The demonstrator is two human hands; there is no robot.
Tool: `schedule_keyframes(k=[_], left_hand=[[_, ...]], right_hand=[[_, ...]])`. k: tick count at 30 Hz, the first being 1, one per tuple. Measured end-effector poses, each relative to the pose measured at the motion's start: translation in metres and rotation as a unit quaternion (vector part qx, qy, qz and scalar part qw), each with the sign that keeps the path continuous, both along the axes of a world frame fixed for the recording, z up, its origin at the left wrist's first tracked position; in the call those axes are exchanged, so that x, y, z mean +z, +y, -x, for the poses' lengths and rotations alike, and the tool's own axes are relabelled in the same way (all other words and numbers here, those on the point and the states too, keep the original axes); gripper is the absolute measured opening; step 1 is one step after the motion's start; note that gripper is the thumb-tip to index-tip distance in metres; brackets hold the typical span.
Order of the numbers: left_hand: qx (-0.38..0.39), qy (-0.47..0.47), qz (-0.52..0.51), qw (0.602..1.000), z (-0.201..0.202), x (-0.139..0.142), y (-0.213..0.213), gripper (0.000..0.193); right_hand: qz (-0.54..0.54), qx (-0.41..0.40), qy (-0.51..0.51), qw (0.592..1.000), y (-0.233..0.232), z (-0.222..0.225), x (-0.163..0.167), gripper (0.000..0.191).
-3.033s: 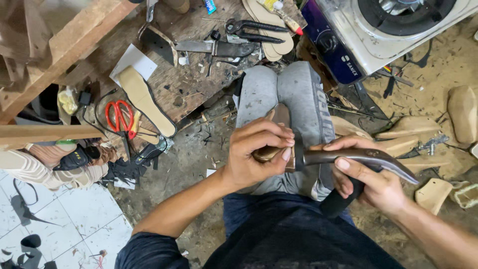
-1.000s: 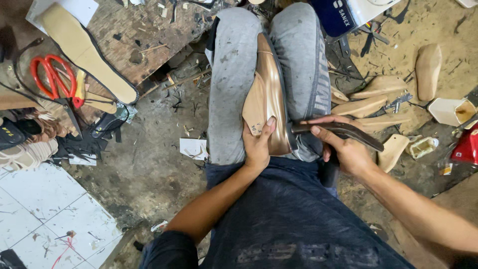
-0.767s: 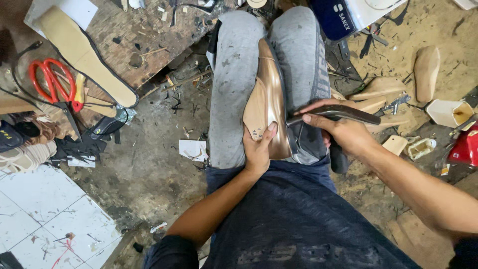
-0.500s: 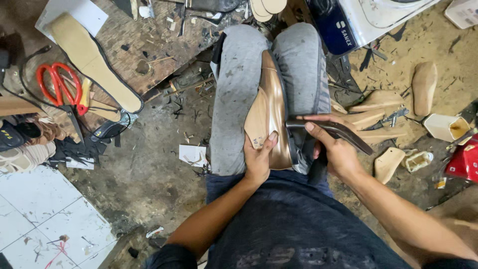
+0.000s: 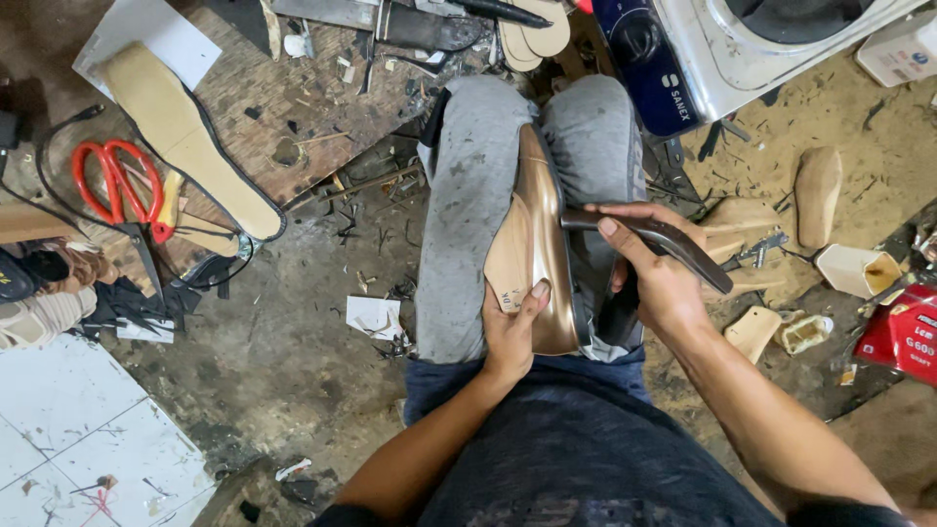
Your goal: The person heats a shoe sole on a gas stove, then presses it onto a shoe upper. They use a curved metal tool to press and smooth the sole edges along the shoe. The process is repeated for a second shoe.
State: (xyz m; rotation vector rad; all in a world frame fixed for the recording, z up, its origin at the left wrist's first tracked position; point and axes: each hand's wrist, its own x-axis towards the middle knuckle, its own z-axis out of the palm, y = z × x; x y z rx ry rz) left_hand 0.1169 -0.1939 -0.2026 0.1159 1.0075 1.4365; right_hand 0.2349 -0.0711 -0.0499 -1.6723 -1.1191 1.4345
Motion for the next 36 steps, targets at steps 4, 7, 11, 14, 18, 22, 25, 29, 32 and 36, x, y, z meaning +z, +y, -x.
schedule_keyframes(k=[4,7,11,14,18,22,25,29,32,36], left_hand=[[-0.008,-0.003,0.020,1.000,0.000,-0.001,0.000,0.063],[-0.011,0.003,0.021,1.000,0.001,-0.001,0.000,0.061],[-0.026,0.005,0.024,0.999,0.001,-0.001,0.000,0.061],[-0.011,0.002,0.008,1.000,0.001,0.000,0.000,0.061],[-0.005,-0.001,0.000,1.000,0.000,0.003,-0.001,0.061],[0.009,-0.011,-0.007,1.000,0.001,0.008,0.000,0.061],[0.006,-0.012,0.008,1.000,0.002,0.016,0.002,0.063],[-0.003,0.010,-0.019,1.000,0.007,0.033,-0.002,0.059],[-0.011,-0.023,-0.039,0.999,0.026,0.052,-0.012,0.061],[-0.060,0.006,-0.015,0.998,0.075,0.084,-0.005,0.059]], right_hand=[[-0.012,0.018,-0.020,1.000,0.013,0.004,0.006,0.024],[-0.022,0.055,-0.047,0.997,0.026,0.008,0.014,0.021],[-0.021,0.111,-0.090,0.990,0.044,0.011,0.025,0.019],[-0.009,0.136,-0.094,0.986,0.057,0.012,0.027,0.018],[0.007,0.148,-0.059,0.987,0.071,0.010,0.021,0.019],[-0.002,0.169,-0.064,0.984,0.087,0.006,0.007,0.018],[0.028,0.171,-0.040,0.984,0.102,0.004,-0.004,0.019],[0.087,0.142,0.067,0.984,0.103,-0.005,-0.009,0.023],[0.033,0.148,0.138,0.979,0.073,-0.022,-0.005,0.026],[-0.210,0.282,-0.054,0.935,-0.010,-0.042,-0.006,0.032]])
